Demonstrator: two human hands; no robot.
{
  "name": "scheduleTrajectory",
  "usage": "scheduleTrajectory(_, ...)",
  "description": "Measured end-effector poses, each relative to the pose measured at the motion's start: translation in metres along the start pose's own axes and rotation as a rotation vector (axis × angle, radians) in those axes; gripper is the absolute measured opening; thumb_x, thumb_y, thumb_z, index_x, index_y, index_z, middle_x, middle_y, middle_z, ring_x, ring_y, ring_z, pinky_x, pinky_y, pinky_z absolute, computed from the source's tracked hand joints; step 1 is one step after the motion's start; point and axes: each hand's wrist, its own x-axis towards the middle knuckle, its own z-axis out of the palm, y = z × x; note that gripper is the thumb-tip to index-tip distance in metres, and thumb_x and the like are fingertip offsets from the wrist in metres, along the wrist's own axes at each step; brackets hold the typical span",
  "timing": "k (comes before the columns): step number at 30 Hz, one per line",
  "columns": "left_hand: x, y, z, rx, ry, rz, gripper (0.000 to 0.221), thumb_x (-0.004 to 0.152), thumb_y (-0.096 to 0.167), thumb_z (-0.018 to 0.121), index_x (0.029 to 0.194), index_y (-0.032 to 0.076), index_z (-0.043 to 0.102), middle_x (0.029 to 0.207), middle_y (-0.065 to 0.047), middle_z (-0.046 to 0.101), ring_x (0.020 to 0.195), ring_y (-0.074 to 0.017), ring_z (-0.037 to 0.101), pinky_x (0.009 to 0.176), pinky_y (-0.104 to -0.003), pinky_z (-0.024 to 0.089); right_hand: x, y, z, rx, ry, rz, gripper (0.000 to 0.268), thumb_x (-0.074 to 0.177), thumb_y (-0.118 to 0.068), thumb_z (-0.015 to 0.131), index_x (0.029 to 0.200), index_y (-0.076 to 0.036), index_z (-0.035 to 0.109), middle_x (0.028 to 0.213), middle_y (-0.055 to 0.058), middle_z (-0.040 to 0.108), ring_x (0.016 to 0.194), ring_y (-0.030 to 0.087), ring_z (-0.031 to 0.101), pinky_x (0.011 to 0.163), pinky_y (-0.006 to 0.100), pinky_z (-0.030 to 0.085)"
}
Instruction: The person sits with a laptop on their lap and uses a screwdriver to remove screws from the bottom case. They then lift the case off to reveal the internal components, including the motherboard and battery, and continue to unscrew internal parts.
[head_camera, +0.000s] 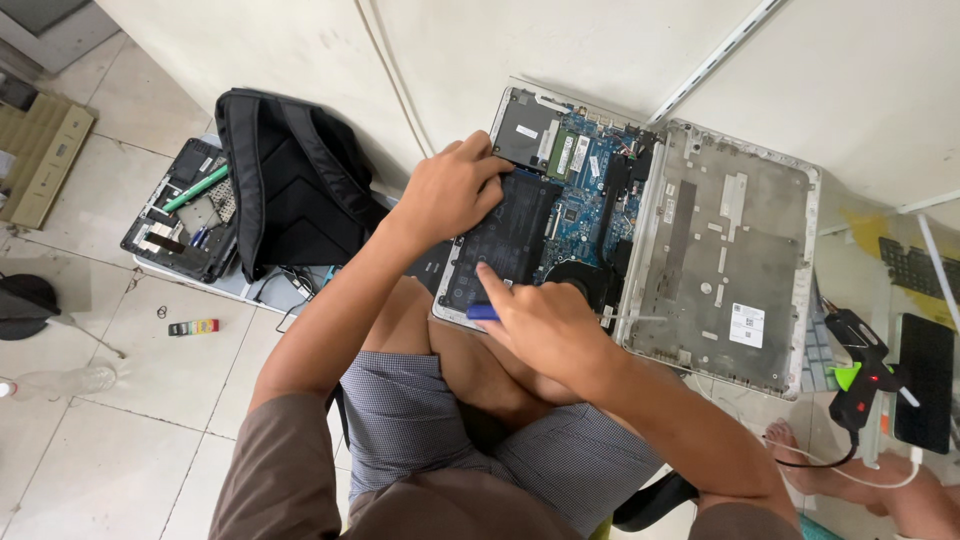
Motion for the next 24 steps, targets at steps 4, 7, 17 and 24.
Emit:
scheduleTrajectory(4, 0.006, -0.005, 0.009, -0.056, -0.039, -0.053, 0.022, 0.087, 0.02, 0.049, 0.095, 0.01, 0.067, 0.092, -0.007, 0.053, 0.085, -0.0335, 0.064, 0.069, -0.046, 0.057, -0.004, 0.003, 0.012, -0.15, 0.268, -0.259, 0.049, 0.091, -0.026, 0.054, 0.135, -0.004, 0.051, 0.064, 0.009, 0.066, 0.05, 0.028, 0.067, 0.042, 0.041, 0.054)
scheduleTrajectory(7, 0.012, -0.01, 0.017, -0.115, -0.062, -0.086, 0.023, 0.086, 0.02, 0.048, 0.095, 0.008, 0.066, 0.092, -0.008, 0.052, 0.087, -0.0346, 0.063, 0.071, -0.047, 0.056, -0.008, -0.001, 0.013, -0.254, 0.392, -0.309, 0.045, 0.095, -0.025, 0.049, 0.134, -0.005, 0.051, 0.061, 0.004, 0.064, 0.048, 0.02, 0.066, 0.04, 0.036, 0.053)
scheduleTrajectory(17, 0.018, -0.007, 0.015, -0.243, -0.072, -0.181, 0.023, 0.094, 0.025, 0.053, 0.096, 0.007, 0.066, 0.085, -0.011, 0.058, 0.087, -0.0346, 0.065, 0.078, -0.044, 0.051, -0.01, 0.001, 0.027, -0.343, 0.61, -0.284, 0.047, 0.096, -0.033, 0.051, 0.137, -0.008, 0.051, 0.058, -0.002, 0.056, 0.047, 0.013, 0.061, 0.037, 0.027, 0.05)
scheduleTrajectory(24, 0.019, 0.01, 0.003, -0.354, -0.032, -0.315, 0.022, 0.094, 0.027, 0.056, 0.096, 0.009, 0.067, 0.079, -0.011, 0.069, 0.082, -0.0336, 0.069, 0.076, -0.044, 0.051, -0.013, 0.009, 0.016, -0.143, 0.561, -0.296, 0.049, 0.096, -0.037, 0.052, 0.133, -0.005, 0.055, 0.056, 0.0, 0.059, 0.043, 0.014, 0.061, 0.034, 0.025, 0.048)
